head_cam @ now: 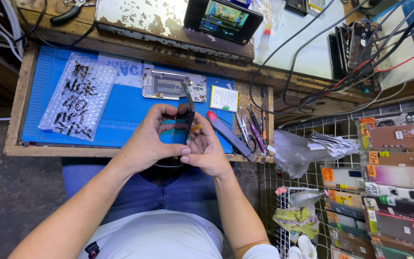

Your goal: The person uses a utility knife to pry open the back of a mobile phone and then uses a screwdriver to remove internal screws. They carefully lift and remove the battery and the internal housing frame from the device.

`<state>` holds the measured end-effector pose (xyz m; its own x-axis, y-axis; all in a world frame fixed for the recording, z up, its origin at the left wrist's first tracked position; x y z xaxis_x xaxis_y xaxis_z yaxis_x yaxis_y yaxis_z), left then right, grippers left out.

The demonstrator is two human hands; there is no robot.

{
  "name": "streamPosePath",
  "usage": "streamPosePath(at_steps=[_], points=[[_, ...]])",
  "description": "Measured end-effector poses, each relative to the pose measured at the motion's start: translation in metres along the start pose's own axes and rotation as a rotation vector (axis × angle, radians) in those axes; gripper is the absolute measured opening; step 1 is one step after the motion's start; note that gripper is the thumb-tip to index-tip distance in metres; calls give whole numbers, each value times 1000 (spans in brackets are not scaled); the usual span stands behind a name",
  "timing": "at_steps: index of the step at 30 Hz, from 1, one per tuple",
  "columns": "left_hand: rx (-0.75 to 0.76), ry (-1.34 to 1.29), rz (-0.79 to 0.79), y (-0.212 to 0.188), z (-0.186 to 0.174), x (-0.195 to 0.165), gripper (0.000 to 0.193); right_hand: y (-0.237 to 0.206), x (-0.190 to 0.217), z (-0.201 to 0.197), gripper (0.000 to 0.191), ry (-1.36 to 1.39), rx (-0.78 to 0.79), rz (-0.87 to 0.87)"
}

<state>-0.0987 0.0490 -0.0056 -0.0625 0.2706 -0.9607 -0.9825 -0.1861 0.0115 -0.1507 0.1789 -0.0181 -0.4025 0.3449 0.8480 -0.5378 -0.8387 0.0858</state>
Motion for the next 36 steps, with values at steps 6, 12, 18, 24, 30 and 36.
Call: streamPosePath(at_steps=[6, 12, 18, 24, 30, 36], points=[[83, -26, 39, 5, -2, 7, 79, -2, -1, 2, 106, -3, 33, -2], [61, 30, 131, 8, -6, 8, 77, -1, 0, 3, 103, -10, 15, -26], [-5, 7, 157, 5, -6, 0, 78, 2, 4, 3, 103, -39, -29, -43], [34, -63, 170, -2, -1, -13, 89, 1, 2, 1, 105, -66, -91, -20], [7, -102, 182, -2, -4, -11, 85, -1, 2, 0, 105, -103, -113, -51], [19, -95, 182, -5, -4, -14, 94, -2, 4, 2, 105, -144, -120, -36]])
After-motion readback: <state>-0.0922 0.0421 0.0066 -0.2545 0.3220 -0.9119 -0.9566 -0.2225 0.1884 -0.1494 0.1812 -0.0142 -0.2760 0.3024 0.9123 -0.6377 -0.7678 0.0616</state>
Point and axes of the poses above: each hand's wrist, its own y-axis towards the middle knuckle, its own z-axis out of the palm, x = y × z, the point moved 8 cm from there along y, towards the middle knuckle, and after that the axes turned 1 degree about x, right-handed, at the moved point
